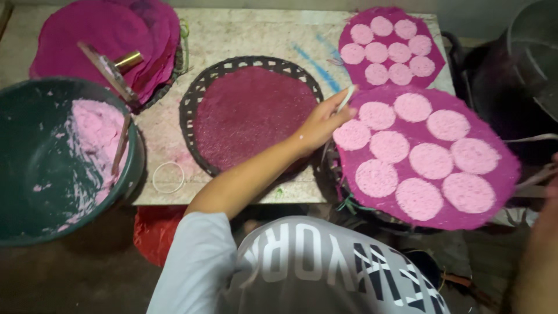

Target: The person scoops pink dough from a green basin and uses a manual press to form circular patties on a pink cloth-lined tray. They arrange the patties, cover the tray with a cloth, and place it into a steamer. The person then continues to form additional patties using the same method.

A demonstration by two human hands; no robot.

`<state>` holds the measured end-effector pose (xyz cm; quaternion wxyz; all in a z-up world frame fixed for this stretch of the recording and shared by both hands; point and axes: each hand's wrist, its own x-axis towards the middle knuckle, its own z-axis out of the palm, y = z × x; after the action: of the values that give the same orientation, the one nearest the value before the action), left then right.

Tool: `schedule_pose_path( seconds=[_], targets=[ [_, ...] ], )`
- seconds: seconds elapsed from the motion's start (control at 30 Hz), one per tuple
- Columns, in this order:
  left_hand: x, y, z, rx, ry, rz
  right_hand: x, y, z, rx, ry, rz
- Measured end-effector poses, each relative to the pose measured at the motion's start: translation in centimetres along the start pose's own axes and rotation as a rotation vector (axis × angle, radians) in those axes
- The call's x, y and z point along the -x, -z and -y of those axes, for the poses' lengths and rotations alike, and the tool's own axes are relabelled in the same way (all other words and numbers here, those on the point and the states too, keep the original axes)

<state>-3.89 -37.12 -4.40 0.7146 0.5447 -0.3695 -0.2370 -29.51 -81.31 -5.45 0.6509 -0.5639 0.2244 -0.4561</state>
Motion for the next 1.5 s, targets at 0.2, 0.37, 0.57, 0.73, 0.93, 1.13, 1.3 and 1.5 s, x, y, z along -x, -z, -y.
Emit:
schedule_pose_path(
  seconds=[0.2, 0.37, 0.57, 0.73, 0.93, 1.13, 1.3, 1.5],
  targets=[
    [3.2, 1.3, 0.6, 0.008, 0.075, -0.035, 2.2, 1.0, -3.0, -0.033, -0.034, -0.092],
    [3.7, 2.2, 0.2, 0.13, 0.098, -0.093, 2.9, -0.1, -4.7, -0.079, -0.022, -0.079],
    [5.0, 3.2, 0.5, 0.026, 0.176, -0.21, 3.9, 0.8, -6.2, -0.063, -0.034, -0.125],
    [5.1, 6.8, 0.3, -0.138, 0.308, -0.371, 3.5, 5.0, -5.7, 0.182, -0.019, -0.063],
    [7.1, 9.5, -2.4, -1.395, 0.02, -0.608, 9.8, 10.5, -4.2, 1.662, 0.528, -0.165],
    [2.9, 4.5, -0.2, -1.123, -0.017, -0.261, 18.8, 10.5, -8.1, 0.559, -0.416, 0.0],
    [-2.5, 4.4, 4.8, -1.315, 0.171, -0.106, 22.1, 8.4, -9.6, 0.417, -0.615, 0.116],
    [-4.6, 6.3, 9.2, -1.279, 0.315, 0.009, 23.4, 7.1, -8.9, 0.411, -0.582, 0.116]
  ],
)
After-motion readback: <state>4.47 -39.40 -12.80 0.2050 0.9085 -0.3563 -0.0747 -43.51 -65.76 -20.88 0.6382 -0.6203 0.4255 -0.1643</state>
